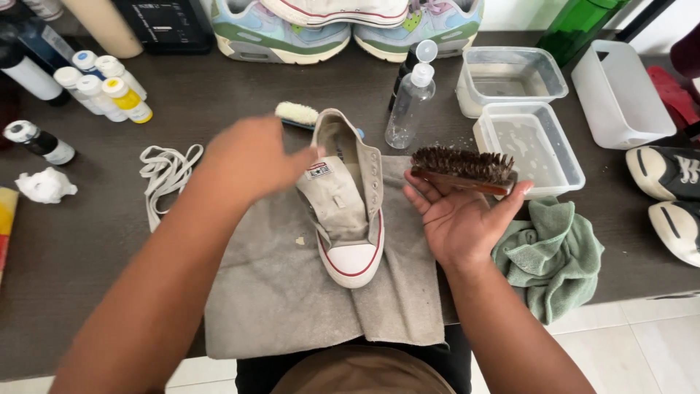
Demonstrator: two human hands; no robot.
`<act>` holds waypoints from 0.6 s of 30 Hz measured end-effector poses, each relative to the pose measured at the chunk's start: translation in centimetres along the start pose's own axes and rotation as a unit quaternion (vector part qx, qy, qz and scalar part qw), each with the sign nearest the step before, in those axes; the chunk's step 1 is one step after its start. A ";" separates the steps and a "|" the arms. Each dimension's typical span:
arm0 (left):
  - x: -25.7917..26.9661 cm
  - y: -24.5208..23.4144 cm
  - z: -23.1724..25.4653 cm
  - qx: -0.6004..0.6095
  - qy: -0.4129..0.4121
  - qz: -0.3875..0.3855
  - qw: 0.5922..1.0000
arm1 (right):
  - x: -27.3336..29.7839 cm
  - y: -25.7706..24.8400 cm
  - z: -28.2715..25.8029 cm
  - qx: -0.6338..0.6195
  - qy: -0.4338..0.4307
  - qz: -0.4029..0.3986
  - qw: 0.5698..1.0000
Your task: The person wipes the upper part of a gray Converse sneaker with a green cloth, then uses a stiff-bristled brush to scrub the same area after applying liquid from a spray bottle. The shoe remains on a towel on the table throughout the process.
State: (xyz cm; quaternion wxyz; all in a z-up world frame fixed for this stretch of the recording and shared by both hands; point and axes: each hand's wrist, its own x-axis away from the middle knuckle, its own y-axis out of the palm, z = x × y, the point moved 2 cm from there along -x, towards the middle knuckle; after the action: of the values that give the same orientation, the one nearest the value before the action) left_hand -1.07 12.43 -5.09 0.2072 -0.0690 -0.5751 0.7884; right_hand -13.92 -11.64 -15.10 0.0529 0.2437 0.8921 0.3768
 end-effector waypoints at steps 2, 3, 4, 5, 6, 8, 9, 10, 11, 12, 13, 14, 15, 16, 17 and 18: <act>0.9 0.4 0.1 0.023 0.001 -0.001 1.000 | -0.2 -0.3 0.2 -0.003 0.000 -0.004 1.000; 1.2 0.6 0.1 0.047 0.005 -0.004 0.999 | -0.3 -0.5 0.2 -0.005 -0.002 -0.006 1.000; 1.1 1.2 0.0 0.047 0.004 -0.002 0.999 | -0.4 -0.7 0.5 -0.006 -0.002 -0.008 1.000; 1.0 1.7 -0.1 0.035 0.013 0.014 0.999 | -0.6 -0.9 0.6 -0.005 0.001 -0.009 1.000; 0.8 2.3 -0.1 0.023 0.021 0.031 0.999 | -0.7 -1.0 0.8 -0.004 0.003 -0.009 1.000; 0.3 3.1 -0.5 0.017 0.034 0.040 0.998 | -0.8 -1.2 0.9 -0.002 0.004 -0.015 1.000; 0.1 3.6 -0.7 0.010 0.046 0.048 0.998 | -0.8 -1.3 1.0 -0.001 0.007 -0.019 1.000; 0.0 3.7 -0.8 0.010 0.045 0.049 0.998 | -0.9 -1.3 1.0 -0.001 0.008 -0.021 1.000; -0.2 3.6 -0.9 0.057 0.059 0.052 0.995 | -0.9 -1.2 1.0 0.002 0.011 -0.017 1.000; -0.3 3.6 -1.0 0.103 0.072 0.055 0.991 | -1.1 -1.2 1.0 0.004 0.014 -0.013 1.000; -0.3 3.6 -1.0 0.103 0.073 0.057 0.990 | -1.0 -1.2 1.1 0.004 0.013 -0.014 1.000; -0.3 3.6 -0.9 0.104 0.075 0.058 0.990 | -1.1 -1.2 1.1 0.000 0.011 -0.014 1.000; -0.3 3.6 -0.9 0.106 0.077 0.057 0.990 | -1.0 -1.2 1.1 -0.003 0.010 -0.012 1.000; -0.3 3.3 -0.9 0.106 0.077 0.058 0.990 | -1.2 -1.1 1.1 -0.003 0.010 -0.012 1.000; -0.1 3.0 -1.0 0.081 0.080 0.072 0.991 | -1.2 -1.2 1.2 0.005 0.010 -0.011 1.000; 0.1 2.8 -1.0 0.056 0.083 0.086 0.991 | -1.2 -1.2 1.2 0.013 0.010 -0.010 1.000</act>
State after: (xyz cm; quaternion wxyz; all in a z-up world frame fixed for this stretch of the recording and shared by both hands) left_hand -1.48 12.60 -8.07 0.1889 -0.1719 -0.5032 0.8256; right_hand -12.99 -12.19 -16.91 0.0446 0.2320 0.8997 0.3671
